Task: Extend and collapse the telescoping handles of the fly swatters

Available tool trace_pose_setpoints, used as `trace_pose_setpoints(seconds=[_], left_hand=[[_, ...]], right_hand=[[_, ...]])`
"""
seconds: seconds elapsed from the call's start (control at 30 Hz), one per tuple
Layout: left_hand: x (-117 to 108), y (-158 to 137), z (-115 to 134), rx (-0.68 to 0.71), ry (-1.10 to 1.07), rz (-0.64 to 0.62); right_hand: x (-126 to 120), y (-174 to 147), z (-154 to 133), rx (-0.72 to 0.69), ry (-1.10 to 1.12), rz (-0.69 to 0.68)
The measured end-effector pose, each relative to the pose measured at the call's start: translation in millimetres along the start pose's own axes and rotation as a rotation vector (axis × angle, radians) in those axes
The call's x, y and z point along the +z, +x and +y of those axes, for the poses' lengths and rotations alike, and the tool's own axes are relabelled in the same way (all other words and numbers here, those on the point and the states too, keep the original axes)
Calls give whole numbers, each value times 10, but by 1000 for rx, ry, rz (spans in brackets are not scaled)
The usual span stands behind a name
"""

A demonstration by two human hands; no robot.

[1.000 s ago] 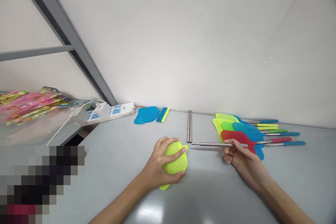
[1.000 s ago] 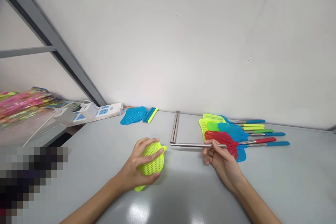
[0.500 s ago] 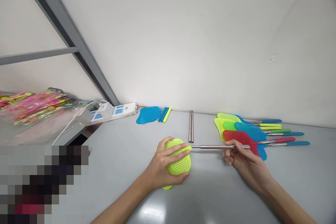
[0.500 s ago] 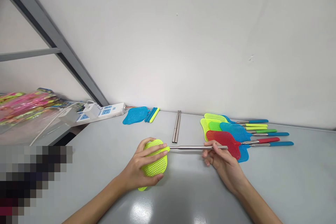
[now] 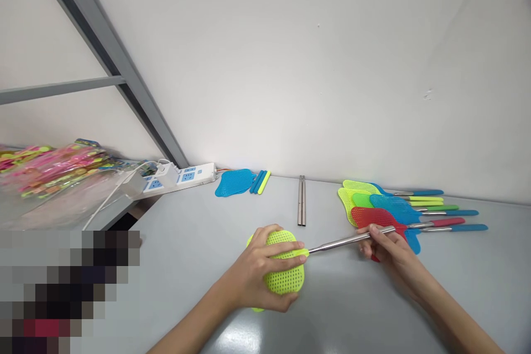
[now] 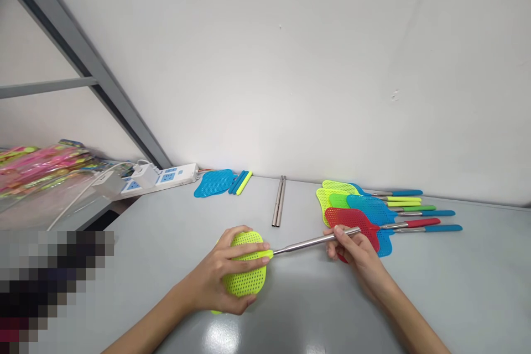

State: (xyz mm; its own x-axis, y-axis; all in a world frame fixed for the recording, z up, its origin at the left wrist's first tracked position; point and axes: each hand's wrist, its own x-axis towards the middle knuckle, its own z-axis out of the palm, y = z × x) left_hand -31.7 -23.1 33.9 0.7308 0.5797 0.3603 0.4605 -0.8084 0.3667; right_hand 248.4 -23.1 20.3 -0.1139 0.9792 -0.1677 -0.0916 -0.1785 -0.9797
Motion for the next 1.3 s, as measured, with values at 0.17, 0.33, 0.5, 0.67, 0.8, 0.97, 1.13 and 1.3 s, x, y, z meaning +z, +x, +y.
trace_pose_setpoints(seconds=[0.17,0.33,0.5,0.67,0.8,0.97,1.13,1.3], left_hand=[[-28,-2,13,17,16,-38],[-44,-10,39,22,29,-37],[-22,-19,74,21,-2,-31],[22,-16,99,28,48,11],[37,-15,109,48,100,19],[11,-4,116,39,96,-5],[-28,10,112,0,13,-33],[-53,3,91,-24,-51,-28]], right_hand=[[22,16,-29,-39,-186,4],[36,23,13,-67,-210,10],[66,18,39,-26,-209,42],[125,15,44,4,-216,105],[164,-5,29,28,-229,133],[194,-25,4,104,-184,177],[226,-45,-41,115,-76,185],[163,-20,-58,163,-69,163]])
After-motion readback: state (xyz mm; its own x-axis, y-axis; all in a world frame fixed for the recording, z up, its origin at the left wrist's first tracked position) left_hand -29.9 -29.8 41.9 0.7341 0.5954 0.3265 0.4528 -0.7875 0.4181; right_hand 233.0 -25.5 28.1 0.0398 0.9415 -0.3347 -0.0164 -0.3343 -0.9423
